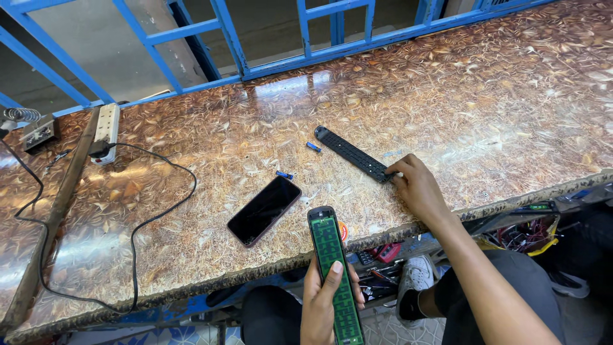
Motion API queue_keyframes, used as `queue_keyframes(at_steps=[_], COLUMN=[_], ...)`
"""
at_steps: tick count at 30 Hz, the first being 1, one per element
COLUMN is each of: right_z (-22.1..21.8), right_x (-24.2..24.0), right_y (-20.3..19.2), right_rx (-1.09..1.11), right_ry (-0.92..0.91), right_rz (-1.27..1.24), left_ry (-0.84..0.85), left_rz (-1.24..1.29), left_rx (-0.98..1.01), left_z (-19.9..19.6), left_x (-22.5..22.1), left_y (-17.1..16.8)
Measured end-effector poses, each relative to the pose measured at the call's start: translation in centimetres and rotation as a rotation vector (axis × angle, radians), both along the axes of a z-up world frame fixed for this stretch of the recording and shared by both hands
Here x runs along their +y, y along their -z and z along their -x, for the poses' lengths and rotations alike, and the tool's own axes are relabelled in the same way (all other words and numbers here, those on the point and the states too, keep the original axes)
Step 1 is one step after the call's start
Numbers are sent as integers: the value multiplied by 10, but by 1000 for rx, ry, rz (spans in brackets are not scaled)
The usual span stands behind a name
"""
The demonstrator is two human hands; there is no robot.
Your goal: The person disassembles a remote control, removes the circuit board, and then reassembles the remote by inserting the circuit board and batteries. The person then uses a smartphone to test the remote control's functionality.
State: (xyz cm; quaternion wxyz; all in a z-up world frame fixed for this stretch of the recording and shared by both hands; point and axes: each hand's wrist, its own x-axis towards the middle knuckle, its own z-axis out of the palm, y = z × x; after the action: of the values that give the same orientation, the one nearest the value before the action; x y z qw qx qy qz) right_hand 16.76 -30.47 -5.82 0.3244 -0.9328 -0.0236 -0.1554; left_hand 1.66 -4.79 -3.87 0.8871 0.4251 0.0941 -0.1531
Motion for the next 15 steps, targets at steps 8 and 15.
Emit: queue_keyframes(at_steps=[8, 15], right_z=[17, 50], right_x=[11, 15], right_y=[-27, -68], right_rx=[-195, -492], right_ry=[-59, -166], right_rz=[-356, -783], left_ry=[-40, -82], left_rz=[-4, -32], left_rx=[8, -188], left_z=[-1, -13], left_x=[1, 3], left_y=[1, 54])
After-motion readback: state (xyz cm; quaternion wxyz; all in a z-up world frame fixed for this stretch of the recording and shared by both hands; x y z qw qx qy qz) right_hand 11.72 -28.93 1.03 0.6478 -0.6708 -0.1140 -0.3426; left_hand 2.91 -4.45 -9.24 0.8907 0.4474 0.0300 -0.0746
